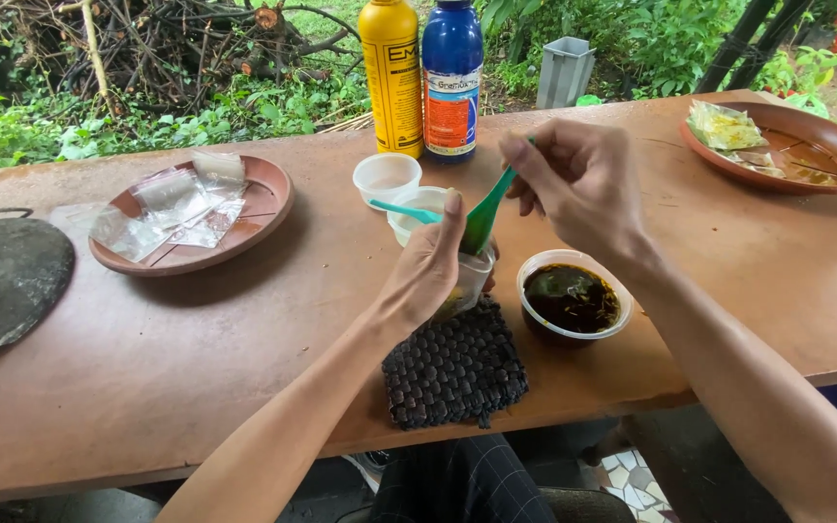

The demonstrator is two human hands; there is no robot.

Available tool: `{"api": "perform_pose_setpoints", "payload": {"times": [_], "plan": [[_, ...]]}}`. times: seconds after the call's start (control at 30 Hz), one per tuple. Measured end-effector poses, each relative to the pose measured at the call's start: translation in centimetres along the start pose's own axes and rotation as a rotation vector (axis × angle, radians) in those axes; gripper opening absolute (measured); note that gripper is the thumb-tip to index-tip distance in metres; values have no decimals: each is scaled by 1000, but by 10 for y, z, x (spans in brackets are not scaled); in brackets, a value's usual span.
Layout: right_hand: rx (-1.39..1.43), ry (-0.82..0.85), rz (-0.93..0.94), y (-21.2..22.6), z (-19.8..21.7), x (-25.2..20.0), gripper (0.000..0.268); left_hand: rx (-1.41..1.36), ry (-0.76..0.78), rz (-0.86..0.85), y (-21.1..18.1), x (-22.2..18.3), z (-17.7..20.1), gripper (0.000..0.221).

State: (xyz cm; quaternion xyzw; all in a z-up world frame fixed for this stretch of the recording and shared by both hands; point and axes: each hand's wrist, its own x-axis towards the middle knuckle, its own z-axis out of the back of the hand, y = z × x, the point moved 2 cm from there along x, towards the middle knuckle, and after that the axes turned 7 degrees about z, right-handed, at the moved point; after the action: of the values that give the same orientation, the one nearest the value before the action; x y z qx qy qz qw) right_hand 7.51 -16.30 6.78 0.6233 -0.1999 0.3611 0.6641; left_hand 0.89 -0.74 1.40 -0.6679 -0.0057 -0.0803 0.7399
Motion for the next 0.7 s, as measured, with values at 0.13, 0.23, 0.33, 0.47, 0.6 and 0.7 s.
{"api": "perform_pose_setpoints", "payload": {"times": [0.13, 0.23, 0.33, 0.47, 0.6, 0.7], "plan": [[-61, 89, 244, 5, 0, -10, 18, -27, -18, -22, 8, 7, 2, 78], [-19, 34, 256, 1, 6, -9, 17, 11, -38, -54, 23, 17, 6, 76], [26, -52, 171, -9, 21, -5, 21, 16, -45, -49, 17, 13, 2, 73], [36, -73, -20, -18, 50, 4, 28, 69, -40, -134, -4, 3, 1, 65], [-146, 159, -104, -14, 66, 11, 23, 55, -63, -78, -5, 2, 3, 69], [-328, 386, -242, -7, 64, 9, 27, 95, -68, -65, -4, 3, 3, 73]]}}
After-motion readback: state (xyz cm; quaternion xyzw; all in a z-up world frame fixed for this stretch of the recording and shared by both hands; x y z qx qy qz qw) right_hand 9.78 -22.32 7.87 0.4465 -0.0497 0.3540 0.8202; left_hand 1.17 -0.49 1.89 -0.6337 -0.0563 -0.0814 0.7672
